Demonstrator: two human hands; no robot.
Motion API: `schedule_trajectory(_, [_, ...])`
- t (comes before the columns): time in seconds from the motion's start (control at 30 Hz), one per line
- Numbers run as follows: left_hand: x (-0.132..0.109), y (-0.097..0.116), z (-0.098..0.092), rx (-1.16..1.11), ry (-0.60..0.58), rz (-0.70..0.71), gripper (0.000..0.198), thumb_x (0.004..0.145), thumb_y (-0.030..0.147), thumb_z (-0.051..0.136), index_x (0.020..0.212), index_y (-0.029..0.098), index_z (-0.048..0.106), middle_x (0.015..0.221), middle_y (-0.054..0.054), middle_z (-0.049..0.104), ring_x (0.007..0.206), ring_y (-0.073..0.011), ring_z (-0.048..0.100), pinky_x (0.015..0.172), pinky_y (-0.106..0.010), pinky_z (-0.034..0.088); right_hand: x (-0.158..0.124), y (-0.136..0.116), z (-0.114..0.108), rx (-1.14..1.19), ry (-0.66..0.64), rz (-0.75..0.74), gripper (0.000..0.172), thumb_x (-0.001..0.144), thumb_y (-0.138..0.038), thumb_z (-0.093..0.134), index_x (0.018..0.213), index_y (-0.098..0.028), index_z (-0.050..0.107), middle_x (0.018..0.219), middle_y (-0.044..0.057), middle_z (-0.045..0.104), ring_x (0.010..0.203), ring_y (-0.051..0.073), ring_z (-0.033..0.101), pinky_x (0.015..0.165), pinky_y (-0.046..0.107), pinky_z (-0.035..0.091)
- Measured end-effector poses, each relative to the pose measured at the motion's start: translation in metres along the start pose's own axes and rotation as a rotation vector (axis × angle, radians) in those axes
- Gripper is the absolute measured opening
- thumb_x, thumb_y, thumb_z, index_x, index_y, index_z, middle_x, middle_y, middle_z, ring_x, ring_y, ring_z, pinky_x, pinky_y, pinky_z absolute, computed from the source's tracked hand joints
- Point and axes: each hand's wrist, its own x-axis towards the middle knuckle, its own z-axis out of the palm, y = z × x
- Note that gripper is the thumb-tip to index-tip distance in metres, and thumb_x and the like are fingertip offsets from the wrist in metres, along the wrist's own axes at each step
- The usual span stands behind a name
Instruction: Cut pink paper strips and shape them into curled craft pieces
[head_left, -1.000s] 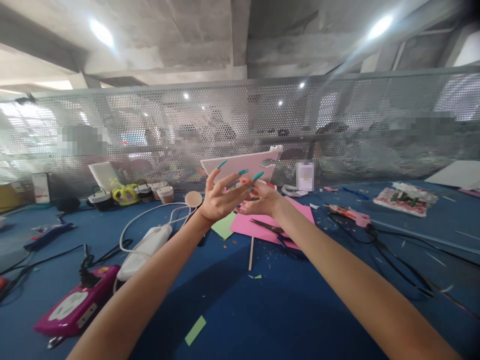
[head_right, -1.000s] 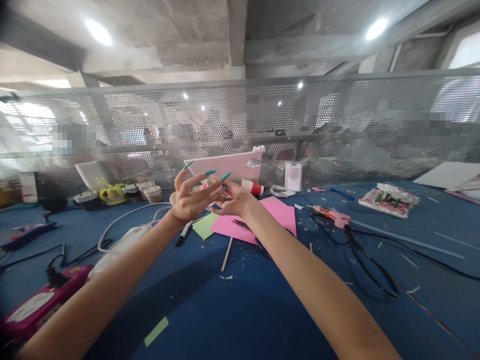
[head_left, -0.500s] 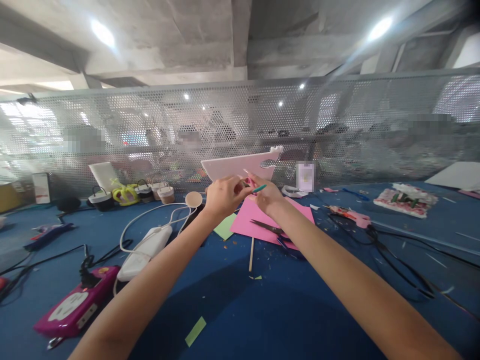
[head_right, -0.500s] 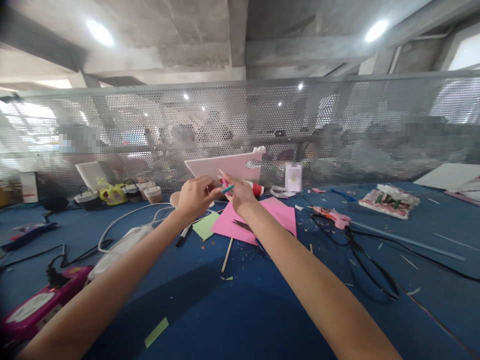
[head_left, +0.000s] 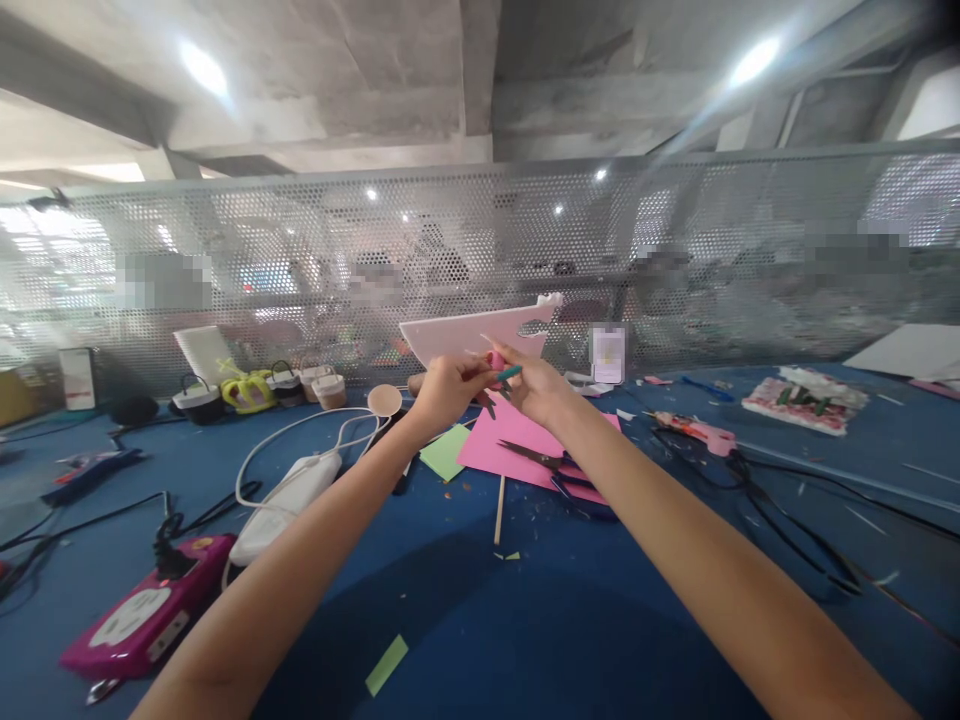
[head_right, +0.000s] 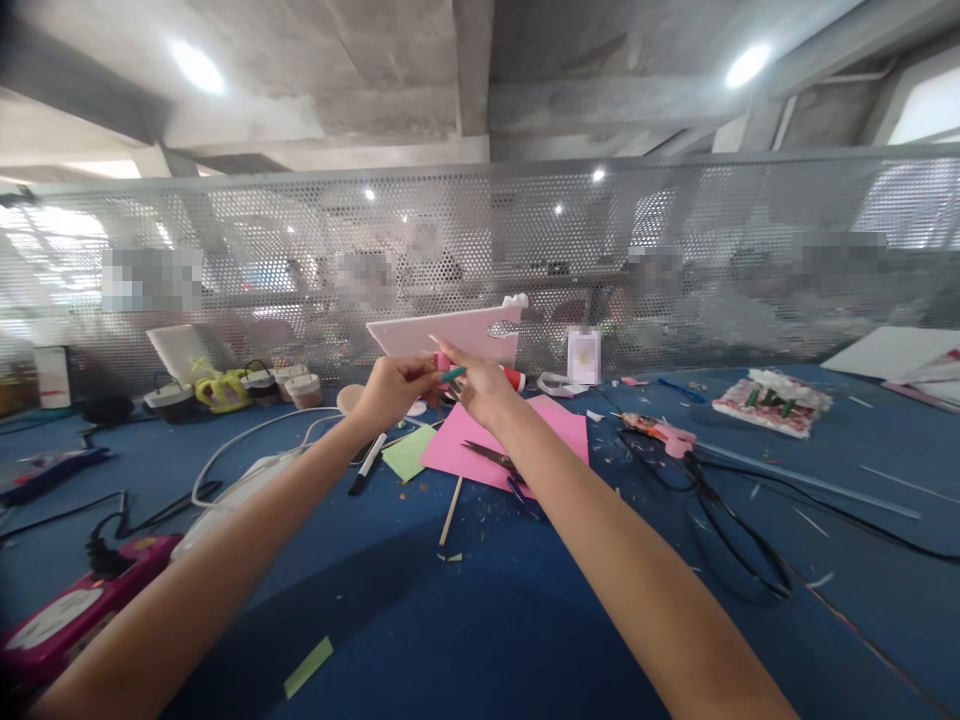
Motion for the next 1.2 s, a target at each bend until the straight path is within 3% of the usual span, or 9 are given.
schedule_trajectory(0.17, [0.000, -0.008, -0.008, 0.338, 0.067, 0.252, 0.031, 0.087, 0.038, 0.055, 0.070, 0.015, 0.067, 0.057, -0.001, 0.065, 0.052, -0.0104, 0.057, 0.055, -0.022, 0.043, 0.002, 0.001, -0.008, 0.152, -0.112, 0.177, 0.021, 0.063, -0.029, 0.080, 0.077, -0.025, 0.065, 0.073, 0.003, 0.062, 0.088, 0.023, 0.056, 0.081, 0.043, 0.048])
schedule_trajectory(0.33, [0.001, -0.016, -0.025, 0.738, 0.065, 0.490, 0.030, 0.094, 0.033, 0.046, 0.082, 0.016, 0.067, 0.072, -0.003, 0.069, 0.063, -0.0113, 0.061, 0.058, -0.022, 0.040, 0.000, 0.003, -0.009, 0.182, -0.119, 0.240, 0.020, 0.066, -0.029, 0.080, 0.072, -0.026, 0.061, 0.081, 0.005, 0.062, 0.111, 0.029, 0.046, 0.091, 0.053, 0.041])
schedule_trajectory(0.5, [0.000, -0.015, -0.035, 1.077, 0.139, 0.725, 0.030, 0.095, 0.029, 0.044, 0.075, 0.015, 0.061, 0.065, -0.002, 0.063, 0.054, -0.0107, 0.054, 0.049, -0.024, 0.032, 0.000, 0.005, -0.006, 0.154, -0.195, 0.286, 0.013, 0.072, -0.026, 0.075, 0.074, -0.024, 0.062, 0.091, 0.007, 0.063, 0.120, 0.029, 0.043, 0.098, 0.061, 0.033])
schedule_trajectory(0.7, [-0.005, -0.008, -0.041, 1.238, 0.199, 1.028, 0.028, 0.092, 0.012, 0.044, 0.065, 0.017, 0.051, 0.058, 0.001, 0.052, 0.049, -0.0094, 0.046, 0.046, -0.026, 0.029, 0.001, 0.004, -0.013, 0.091, -0.362, 0.460, 0.016, 0.079, -0.035, 0.070, 0.081, -0.022, 0.061, 0.097, 0.011, 0.066, 0.125, 0.032, 0.044, 0.095, 0.071, 0.030])
schedule_trajectory(0.83, [-0.008, -0.004, -0.039, 1.214, 0.127, 1.111, 0.029, 0.093, 0.016, 0.042, 0.065, 0.018, 0.049, 0.058, 0.002, 0.050, 0.048, -0.0088, 0.045, 0.047, -0.026, 0.032, 0.001, 0.001, -0.025, 0.092, -0.508, 0.700, 0.027, 0.083, -0.046, 0.064, 0.091, -0.020, 0.060, 0.114, 0.012, 0.064, 0.128, 0.034, 0.044, 0.091, 0.072, 0.034])
schedule_trajectory(0.93, [-0.009, -0.002, -0.035, 1.178, 0.096, 1.152, 0.028, 0.093, 0.017, 0.043, 0.066, 0.018, 0.049, 0.058, 0.002, 0.050, 0.049, -0.0090, 0.045, 0.048, -0.026, 0.033, 0.003, -0.002, -0.033, 0.076, -0.540, 0.770, 0.027, 0.085, -0.044, 0.062, 0.095, -0.019, 0.061, 0.118, 0.014, 0.063, 0.129, 0.035, 0.044, 0.093, 0.071, 0.033])
schedule_trajectory(1.07, [-0.009, -0.007, -0.033, 1.181, 0.159, 1.168, 0.026, 0.091, 0.018, 0.047, 0.065, 0.019, 0.048, 0.057, 0.002, 0.050, 0.048, -0.0099, 0.045, 0.047, -0.027, 0.032, 0.005, -0.001, -0.033, 0.143, -0.557, 0.742, 0.024, 0.086, -0.040, 0.062, 0.092, -0.018, 0.061, 0.118, 0.013, 0.063, 0.130, 0.033, 0.043, 0.096, 0.069, 0.033])
schedule_trajectory(1.2, [-0.008, -0.018, -0.033, 1.100, 0.303, 0.985, 0.017, 0.091, 0.025, 0.051, 0.075, 0.019, 0.050, 0.066, -0.001, 0.056, 0.054, -0.0114, 0.051, 0.050, -0.026, 0.034, 0.005, 0.007, -0.021, 0.279, -0.455, 0.595, 0.026, 0.080, -0.043, 0.068, 0.078, -0.018, 0.060, 0.109, 0.011, 0.066, 0.130, 0.032, 0.042, 0.100, 0.065, 0.032])
